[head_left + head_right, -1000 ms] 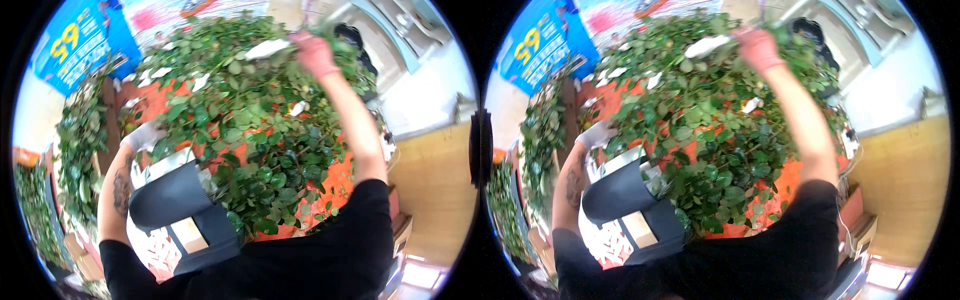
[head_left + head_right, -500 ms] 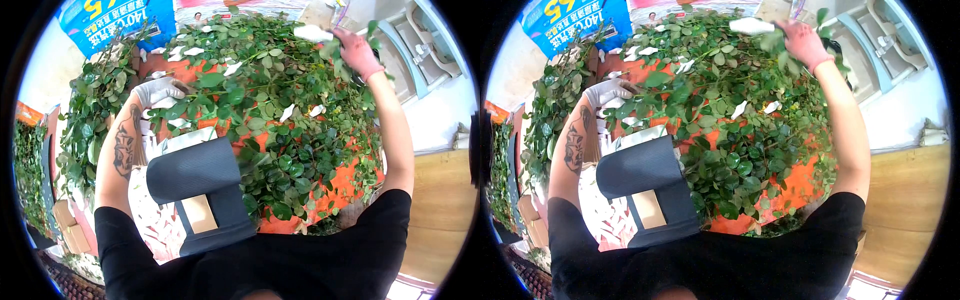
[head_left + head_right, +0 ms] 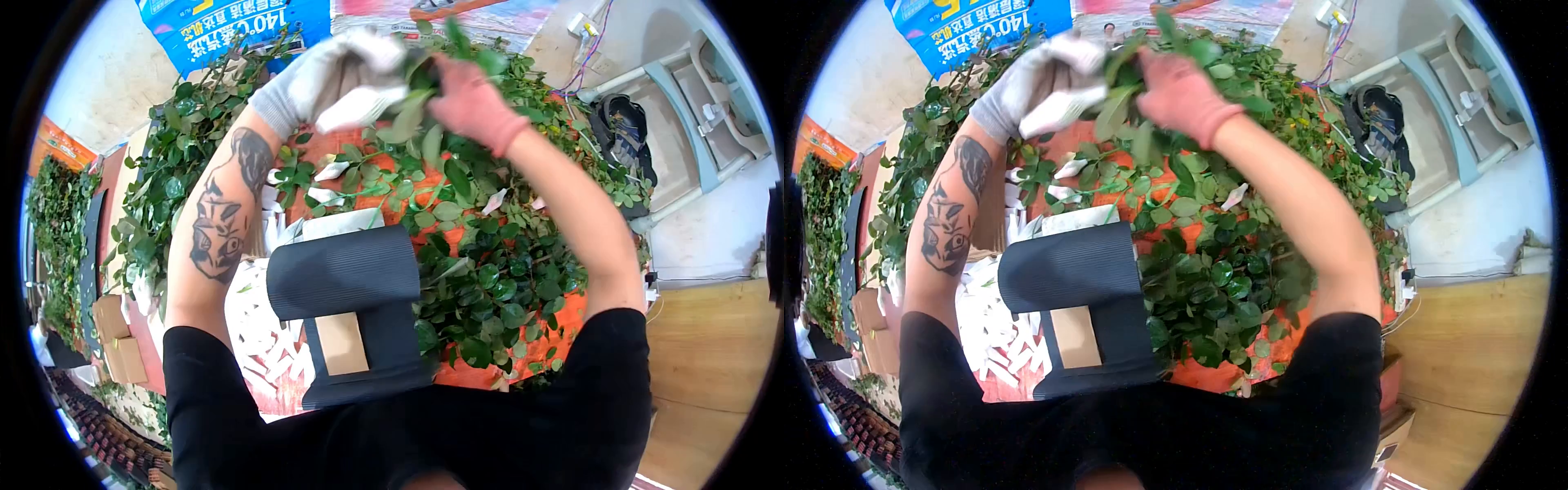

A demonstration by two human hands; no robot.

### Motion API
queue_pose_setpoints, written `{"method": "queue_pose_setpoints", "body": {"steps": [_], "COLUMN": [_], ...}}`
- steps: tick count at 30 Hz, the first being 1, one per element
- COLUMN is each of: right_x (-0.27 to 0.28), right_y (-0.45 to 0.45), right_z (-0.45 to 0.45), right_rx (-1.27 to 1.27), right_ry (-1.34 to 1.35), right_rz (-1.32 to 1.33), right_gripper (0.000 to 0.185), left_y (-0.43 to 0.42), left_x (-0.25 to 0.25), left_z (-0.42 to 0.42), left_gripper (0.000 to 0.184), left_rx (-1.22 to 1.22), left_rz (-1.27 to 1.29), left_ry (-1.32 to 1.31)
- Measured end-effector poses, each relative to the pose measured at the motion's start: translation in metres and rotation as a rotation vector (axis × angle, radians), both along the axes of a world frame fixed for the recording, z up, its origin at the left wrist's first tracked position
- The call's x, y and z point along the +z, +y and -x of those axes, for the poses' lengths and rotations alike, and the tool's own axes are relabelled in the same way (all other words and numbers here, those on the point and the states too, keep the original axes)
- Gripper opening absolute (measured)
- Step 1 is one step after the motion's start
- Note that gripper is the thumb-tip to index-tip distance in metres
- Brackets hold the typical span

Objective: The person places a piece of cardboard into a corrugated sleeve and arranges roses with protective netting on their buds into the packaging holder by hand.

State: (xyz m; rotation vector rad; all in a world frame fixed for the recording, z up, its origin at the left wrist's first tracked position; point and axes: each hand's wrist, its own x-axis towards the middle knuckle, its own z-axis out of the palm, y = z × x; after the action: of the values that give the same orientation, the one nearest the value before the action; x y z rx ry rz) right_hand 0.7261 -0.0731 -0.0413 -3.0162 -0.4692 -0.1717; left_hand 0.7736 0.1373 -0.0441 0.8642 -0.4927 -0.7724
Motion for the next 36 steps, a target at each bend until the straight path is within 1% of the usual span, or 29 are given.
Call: {"method": "queue_pose_setpoints", "body": {"steps": [1,2,3,4,5,6,7,8,9,10,12,13,14,15,16,18,19,21,22,23,24,25,26,27,28,30,32,34,36], "right_x": [0.009,0.038,0.067,0.092,0.119,0.149,0.181,0.212,0.242,0.268,0.304,0.307,0.301,0.293,0.281,0.253,0.247,0.209,0.19,0.167,0.155,0.146,0.142,0.14,0.14,0.141,0.139,0.131,0.12], "right_y": [-0.029,-0.056,-0.082,-0.113,-0.147,-0.185,-0.222,-0.257,-0.286,-0.309,-0.336,-0.342,-0.343,-0.345,-0.35,-0.366,-0.422,-0.436,-0.432,-0.405,-0.388,-0.379,-0.372,-0.366,-0.361,-0.354,-0.347,-0.341,-0.332], "right_z": [-0.004,0.002,0.008,0.013,0.025,0.037,0.054,0.073,0.094,0.113,0.146,0.152,0.149,0.145,0.138,0.126,0.126,0.114,0.106,0.095,0.09,0.083,0.078,0.075,0.072,0.063,0.045,0.024,0.007], "right_rx": [0.084,0.011,-0.059,-0.103,-0.153,-0.206,-0.269,-0.338,-0.43,-0.56,-0.977,-1.043,-1.053,-0.786,-0.499,0.088,-0.339,-0.575,-0.481,-0.387,-0.364,-0.373,-0.372,-0.321,-0.268,-0.296,-0.233,-0.173,-0.127], "right_ry": [-0.382,-0.422,-0.463,-0.569,-0.68,-0.796,-0.906,-1.01,-1.089,-1.128,-0.967,-0.88,-0.881,-1.096,-1.236,-1.322,-1.268,-1.276,-1.273,-1.266,-1.13,-1.136,-1.13,-1.145,-1.161,-1.147,-1.093,-1.051,-1.031], "right_rz": [0.162,0.089,0.01,-0.027,0.006,0.075,0.164,0.274,0.409,0.599,1.343,1.512,1.515,1.059,0.59,-0.369,0.052,0.416,0.326,0.236,0.119,0.146,0.14,0.159,0.177,0.184,0.192,0.294,0.356], "right_gripper": [0.056,0.044,0.034,0.031,0.029,0.028,0.026,0.025,0.025,0.025,0.026,0.028,0.028,0.027,0.026,0.025,0.02,0.033,0.034,0.036,0.036,0.035,0.035,0.035,0.035,0.036,0.04,0.044,0.046], "left_y": [-0.01,-0.021,-0.037,-0.051,-0.063,-0.075,-0.084,-0.095,-0.104,-0.114,-0.136,-0.148,-0.16,-0.171,-0.18,-0.191,-0.194,-0.194,-0.194,-0.192,-0.192,-0.19,-0.187,-0.183,-0.176,-0.171,-0.172,-0.167,-0.127], "left_x": [0.009,0.014,0.006,-0.01,-0.032,-0.058,-0.079,-0.097,-0.11,-0.142,-0.176,-0.199,-0.213,-0.213,-0.217,-0.226,-0.22,-0.213,-0.209,-0.195,-0.166,-0.148,-0.109,-0.104,-0.067,-0.06,-0.066,-0.13,-0.098], "left_z": [-0.004,-0.012,-0.024,-0.041,-0.059,-0.069,-0.075,-0.071,-0.075,-0.084,-0.096,-0.103,-0.111,-0.112,-0.112,-0.109,-0.098,-0.101,-0.104,-0.106,-0.111,-0.122,-0.109,-0.122,-0.098,-0.066,-0.007,0.016,0.028], "left_gripper": [0.032,0.034,0.037,0.039,0.044,0.05,0.054,0.056,0.055,0.053,0.053,0.055,0.058,0.05,0.05,0.048,0.042,0.037,0.033,0.025,0.025,0.025,0.025,0.026,0.028,0.027,0.031,0.038,0.043], "left_rx": [0.009,0.02,0.188,0.359,0.458,0.433,0.263,0.216,0.021,0.14,0.176,0.22,0.269,0.244,0.24,0.197,0.275,0.303,0.332,0.473,0.435,0.466,0.505,0.671,0.599,0.605,0.333,0.388,-0.408], "left_rz": [-0.012,-0.023,-0.294,-0.568,-0.896,-1.026,-1.176,-1.458,-1.53,-1.561,-1.52,-1.514,-1.504,-1.503,-1.503,-1.581,-1.604,-1.553,-1.484,-1.423,-1.463,-1.395,-1.367,-1.224,-1.193,-1.092,-0.938,-0.483,-0.654], "left_ry": [-0.044,-0.085,-0.348,-0.609,-0.982,-1.141,-1.213,-1.305,-1.221,-1.261,-1.111,-1.061,-1.014,-0.926,-0.928,-0.871,-0.972,-1.063,-1.149,-1.34,-1.408,-1.391,-1.408,-1.549,-1.487,-1.681,-1.597,-1.81,-1.271]}}
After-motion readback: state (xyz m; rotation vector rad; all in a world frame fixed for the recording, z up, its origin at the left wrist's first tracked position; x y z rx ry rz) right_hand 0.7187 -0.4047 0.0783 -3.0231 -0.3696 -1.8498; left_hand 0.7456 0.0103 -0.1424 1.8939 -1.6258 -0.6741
